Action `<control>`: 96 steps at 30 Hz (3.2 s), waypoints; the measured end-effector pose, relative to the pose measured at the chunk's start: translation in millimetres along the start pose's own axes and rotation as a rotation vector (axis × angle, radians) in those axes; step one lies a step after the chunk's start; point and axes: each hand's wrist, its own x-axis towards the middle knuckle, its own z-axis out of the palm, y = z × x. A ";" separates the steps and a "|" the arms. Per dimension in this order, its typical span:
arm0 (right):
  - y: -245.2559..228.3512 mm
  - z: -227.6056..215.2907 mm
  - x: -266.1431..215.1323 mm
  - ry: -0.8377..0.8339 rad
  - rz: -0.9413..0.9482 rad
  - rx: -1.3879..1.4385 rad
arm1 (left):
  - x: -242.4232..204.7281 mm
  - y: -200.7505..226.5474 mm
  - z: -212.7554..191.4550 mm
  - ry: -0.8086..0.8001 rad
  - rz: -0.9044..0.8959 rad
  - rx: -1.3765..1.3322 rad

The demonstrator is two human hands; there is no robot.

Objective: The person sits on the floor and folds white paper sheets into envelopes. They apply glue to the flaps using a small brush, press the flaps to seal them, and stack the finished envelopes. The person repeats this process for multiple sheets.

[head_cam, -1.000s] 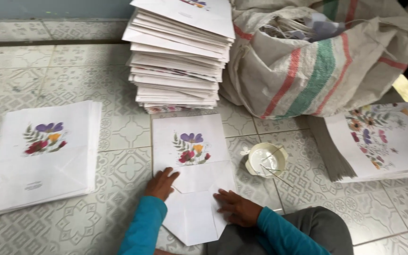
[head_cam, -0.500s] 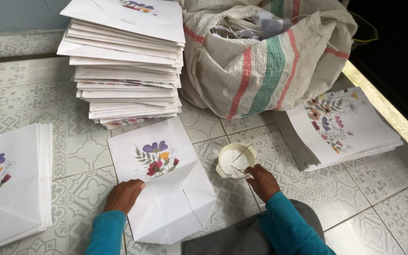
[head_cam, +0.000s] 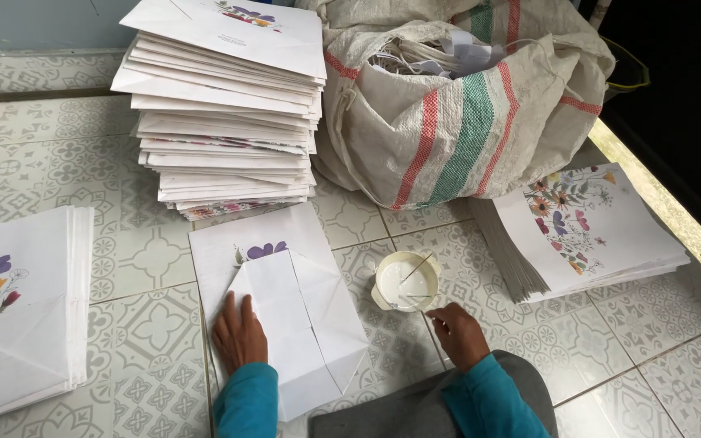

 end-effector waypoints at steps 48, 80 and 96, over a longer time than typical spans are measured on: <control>-111.3 159.8 248.2 -0.550 -0.579 -0.104 | -38.2 -24.7 -12.8 -0.075 0.093 -0.057; -155.6 95.7 153.5 -0.323 -0.382 0.106 | -28.9 -22.2 -43.7 0.039 0.091 -0.140; -212.5 210.0 51.7 -0.186 -0.177 0.104 | -46.4 -40.2 -51.4 0.006 -0.076 -0.123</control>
